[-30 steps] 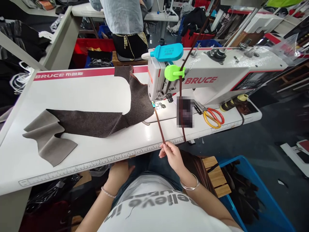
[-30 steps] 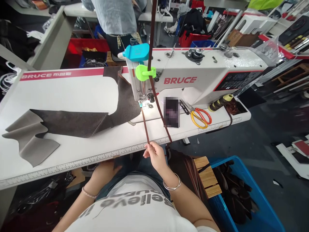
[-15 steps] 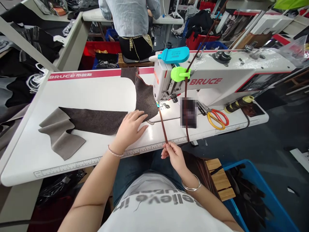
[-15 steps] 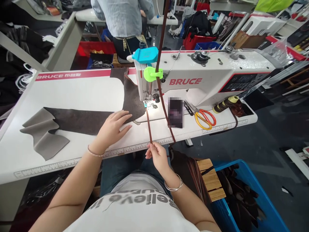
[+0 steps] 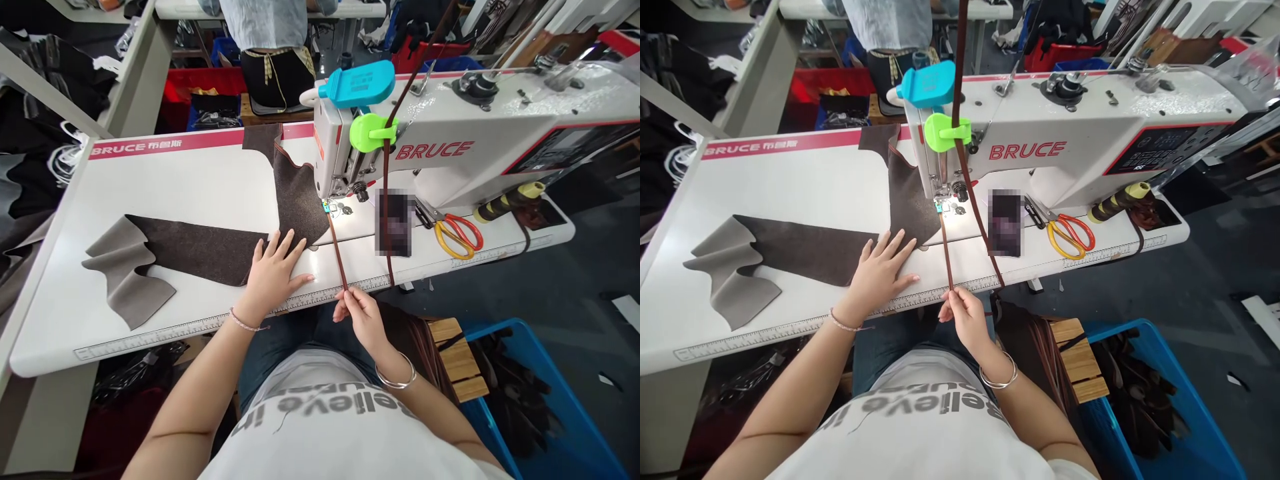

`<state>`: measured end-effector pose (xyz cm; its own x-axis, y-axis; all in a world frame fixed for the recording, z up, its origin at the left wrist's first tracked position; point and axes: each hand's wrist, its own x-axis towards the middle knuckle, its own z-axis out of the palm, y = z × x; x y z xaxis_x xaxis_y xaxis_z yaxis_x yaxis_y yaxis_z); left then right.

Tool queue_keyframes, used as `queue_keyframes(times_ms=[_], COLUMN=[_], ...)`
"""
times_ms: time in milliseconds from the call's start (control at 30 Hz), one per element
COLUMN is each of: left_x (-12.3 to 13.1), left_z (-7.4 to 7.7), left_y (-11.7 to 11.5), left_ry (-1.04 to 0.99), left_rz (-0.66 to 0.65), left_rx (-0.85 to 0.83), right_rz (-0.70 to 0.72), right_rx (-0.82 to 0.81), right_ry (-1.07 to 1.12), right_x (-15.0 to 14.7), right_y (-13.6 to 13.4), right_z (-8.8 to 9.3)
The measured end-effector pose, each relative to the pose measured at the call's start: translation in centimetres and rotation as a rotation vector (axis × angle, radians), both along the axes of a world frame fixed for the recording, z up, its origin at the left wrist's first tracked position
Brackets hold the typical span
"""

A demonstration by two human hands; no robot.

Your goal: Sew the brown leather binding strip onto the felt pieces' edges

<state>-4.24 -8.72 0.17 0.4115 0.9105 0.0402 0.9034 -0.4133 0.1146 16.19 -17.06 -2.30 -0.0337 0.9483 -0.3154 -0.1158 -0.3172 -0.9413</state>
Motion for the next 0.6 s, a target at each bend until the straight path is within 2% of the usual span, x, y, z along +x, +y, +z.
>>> queue_keyframes(times_ms=[600], left_x=[1.5], left_z=[0.0], left_y=[-1.0], left_ry=[0.015], left_rz=[0.056], left_rx=[0.017], right_rz=[-0.012], right_rx=[-0.033], right_ry=[-0.002], right_x=[0.2], right_y=[0.0], right_z=[-0.6])
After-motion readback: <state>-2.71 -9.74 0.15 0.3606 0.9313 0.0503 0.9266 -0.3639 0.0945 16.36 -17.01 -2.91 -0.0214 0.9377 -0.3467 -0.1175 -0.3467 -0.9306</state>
